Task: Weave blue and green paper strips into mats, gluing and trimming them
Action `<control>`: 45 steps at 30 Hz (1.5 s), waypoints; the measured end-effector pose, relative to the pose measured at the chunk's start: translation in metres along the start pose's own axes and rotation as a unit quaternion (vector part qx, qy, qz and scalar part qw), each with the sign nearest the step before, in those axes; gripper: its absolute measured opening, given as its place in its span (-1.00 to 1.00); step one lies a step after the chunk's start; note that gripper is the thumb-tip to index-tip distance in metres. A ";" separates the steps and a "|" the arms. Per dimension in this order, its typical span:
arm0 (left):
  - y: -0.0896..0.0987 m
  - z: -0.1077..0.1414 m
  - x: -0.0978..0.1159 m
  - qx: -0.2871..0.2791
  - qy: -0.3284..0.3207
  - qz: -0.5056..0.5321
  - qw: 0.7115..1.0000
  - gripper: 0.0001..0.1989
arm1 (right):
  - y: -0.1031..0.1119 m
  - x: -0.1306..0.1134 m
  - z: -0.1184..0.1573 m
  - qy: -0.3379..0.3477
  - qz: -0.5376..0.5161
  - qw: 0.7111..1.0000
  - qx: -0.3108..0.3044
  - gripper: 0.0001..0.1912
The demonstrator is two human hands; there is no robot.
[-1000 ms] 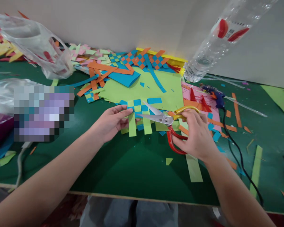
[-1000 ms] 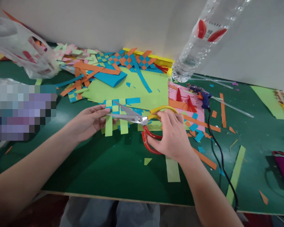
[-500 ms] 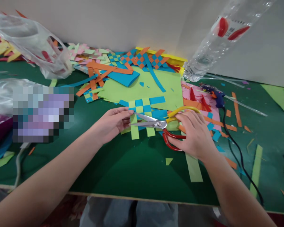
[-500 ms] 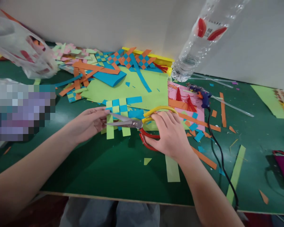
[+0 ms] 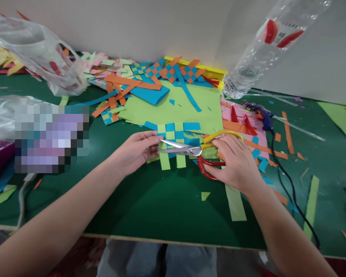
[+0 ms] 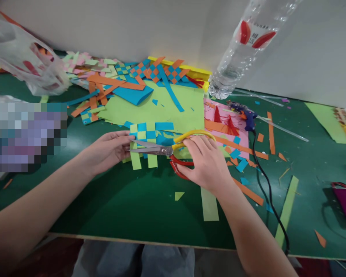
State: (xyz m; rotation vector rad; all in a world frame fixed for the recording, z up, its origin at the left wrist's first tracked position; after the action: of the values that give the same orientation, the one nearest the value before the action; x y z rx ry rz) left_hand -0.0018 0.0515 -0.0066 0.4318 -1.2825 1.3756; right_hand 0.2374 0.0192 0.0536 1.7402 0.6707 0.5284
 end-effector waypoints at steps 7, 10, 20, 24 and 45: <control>-0.003 0.000 0.001 0.008 0.003 -0.002 1.000 -0.71 | 0.000 0.000 -0.001 0.006 -0.022 0.999 -0.025 -0.64; -0.002 0.000 0.000 0.011 0.011 -0.002 1.000 -0.70 | 0.000 0.000 -0.001 0.008 -0.027 0.999 -0.028 -0.65; -0.001 0.001 0.002 0.009 0.007 -0.022 1.000 -0.68 | -0.001 0.002 0.001 0.003 -0.014 1.000 -0.025 -0.68; 0.004 0.001 0.005 0.048 -0.005 -0.037 0.998 -0.73 | 0.000 0.004 0.002 -0.023 -0.053 0.998 -0.025 -0.67; 0.006 0.009 0.018 0.126 -0.106 -0.155 0.974 -0.69 | 0.002 0.006 0.004 -0.063 0.077 0.995 0.030 -0.73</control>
State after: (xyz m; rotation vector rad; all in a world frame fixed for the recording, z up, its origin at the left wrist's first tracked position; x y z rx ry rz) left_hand -0.0159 0.0537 0.0085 0.9362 -1.1521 1.2511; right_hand 0.2444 0.0197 0.0545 1.8750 0.4706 0.5036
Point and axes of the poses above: each hand's wrist, its own z-axis away from the middle knuckle, its own y-axis out of the back of the hand, x = y × z, the point moved 5 cm from there along -z, towards the middle knuckle, and after that the axes turned 14 degrees about -x, right-handed, at the moved point
